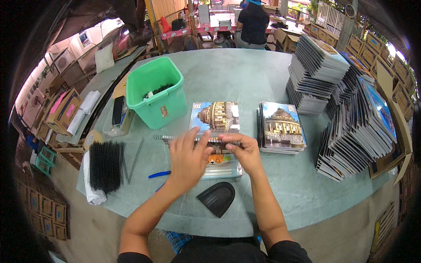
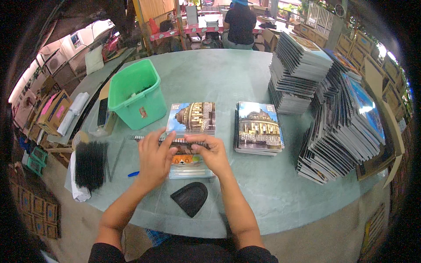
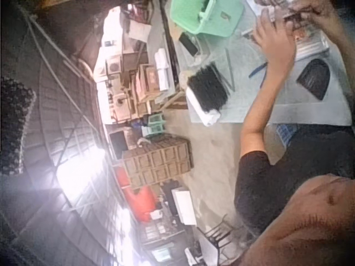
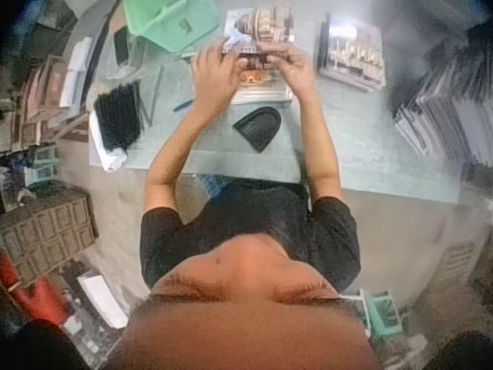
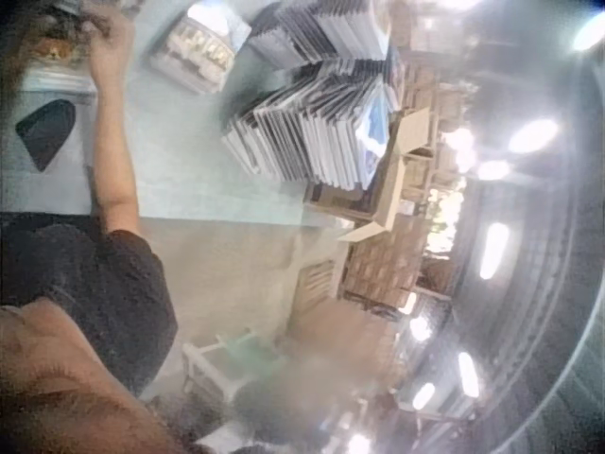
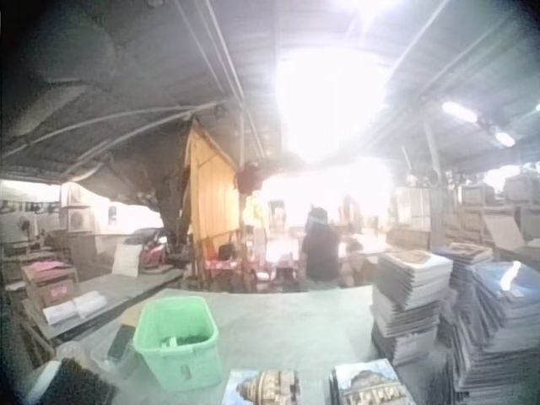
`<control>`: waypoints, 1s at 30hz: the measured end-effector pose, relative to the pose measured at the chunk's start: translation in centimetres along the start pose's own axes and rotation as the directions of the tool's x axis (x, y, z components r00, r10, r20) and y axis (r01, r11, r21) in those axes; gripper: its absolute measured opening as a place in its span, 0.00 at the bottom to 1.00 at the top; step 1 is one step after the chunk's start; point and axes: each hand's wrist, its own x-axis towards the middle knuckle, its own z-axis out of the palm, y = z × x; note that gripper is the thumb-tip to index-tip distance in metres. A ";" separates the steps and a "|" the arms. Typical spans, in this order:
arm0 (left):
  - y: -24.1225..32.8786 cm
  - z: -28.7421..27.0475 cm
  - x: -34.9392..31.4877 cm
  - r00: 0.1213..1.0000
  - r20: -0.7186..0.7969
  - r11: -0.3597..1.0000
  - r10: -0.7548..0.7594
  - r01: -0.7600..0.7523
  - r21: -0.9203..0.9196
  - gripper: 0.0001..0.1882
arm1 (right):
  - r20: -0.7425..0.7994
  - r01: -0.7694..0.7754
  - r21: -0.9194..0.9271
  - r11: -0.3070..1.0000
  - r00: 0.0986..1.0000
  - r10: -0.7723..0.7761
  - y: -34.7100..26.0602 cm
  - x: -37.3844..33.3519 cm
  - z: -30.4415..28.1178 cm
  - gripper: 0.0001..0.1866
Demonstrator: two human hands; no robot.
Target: The person assembles calendars by inserting wire binders through pre-punched holes in paper stacks and covers, using shears to cut the wire to size.
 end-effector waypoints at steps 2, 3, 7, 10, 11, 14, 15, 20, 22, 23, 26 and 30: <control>-2.7 0.4 0.3 0.976 0.217 1.000 -0.007 0.006 0.004 0.12 | -0.009 -0.047 -0.050 0.998 0.999 0.046 -0.2 0.1 0.3 0.13; -2.5 -0.2 1.0 0.962 0.270 0.996 -0.052 0.071 -0.061 0.11 | -0.021 -0.074 -0.077 0.994 0.997 0.072 -0.2 0.1 0.2 0.14; -0.9 -0.6 3.1 0.948 0.299 0.971 -0.110 0.166 -0.172 0.12 | -0.054 -0.216 -0.302 0.928 0.976 0.210 0.1 -0.2 -1.3 0.08; 0.0 1.4 3.4 0.983 0.176 0.948 0.057 0.002 -0.319 0.12 | -0.020 -0.215 -0.501 0.838 0.971 0.238 -1.1 -0.3 -1.2 0.06; 0.5 1.8 3.5 0.974 0.203 0.945 0.098 -0.028 -0.325 0.13 | -0.016 -0.216 -0.564 0.797 0.968 0.251 -1.5 -0.3 -1.1 0.06; 1.6 3.1 4.1 0.949 0.280 0.927 0.146 -0.032 -0.374 0.11 | -0.028 -0.162 -0.601 0.783 0.983 0.182 0.3 -0.9 -2.8 0.10; 1.6 3.3 4.1 0.950 0.272 0.925 0.153 -0.041 -0.378 0.11 | -0.025 -0.159 -0.603 0.782 0.983 0.181 0.3 -0.9 -2.7 0.09; 1.0 3.2 4.2 0.963 0.251 0.908 0.093 0.021 -0.417 0.11 | -0.020 -0.105 -0.802 0.588 0.988 0.150 -1.6 -0.8 -0.7 0.06; 1.1 2.6 4.5 0.962 0.260 0.896 0.082 0.043 -0.443 0.11 | -0.041 -0.116 -0.781 0.614 0.990 0.135 -1.7 -0.7 -0.2 0.06; 1.2 1.6 4.1 0.982 0.167 0.905 0.088 -0.009 -0.425 0.11 | -0.050 -0.121 -0.770 0.627 0.990 0.130 -1.6 -0.8 0.0 0.06; 1.1 -1.3 1.5 0.984 0.150 0.945 0.093 -0.040 -0.324 0.12 | -0.154 -0.052 -0.607 0.793 0.987 -0.053 -1.7 -0.6 -0.5 0.09; -8.5 -2.8 -8.4 0.737 0.649 0.980 -0.187 0.182 0.076 0.21 | 0.131 0.201 -0.947 0.250 0.954 -0.271 -4.1 0.8 1.3 0.14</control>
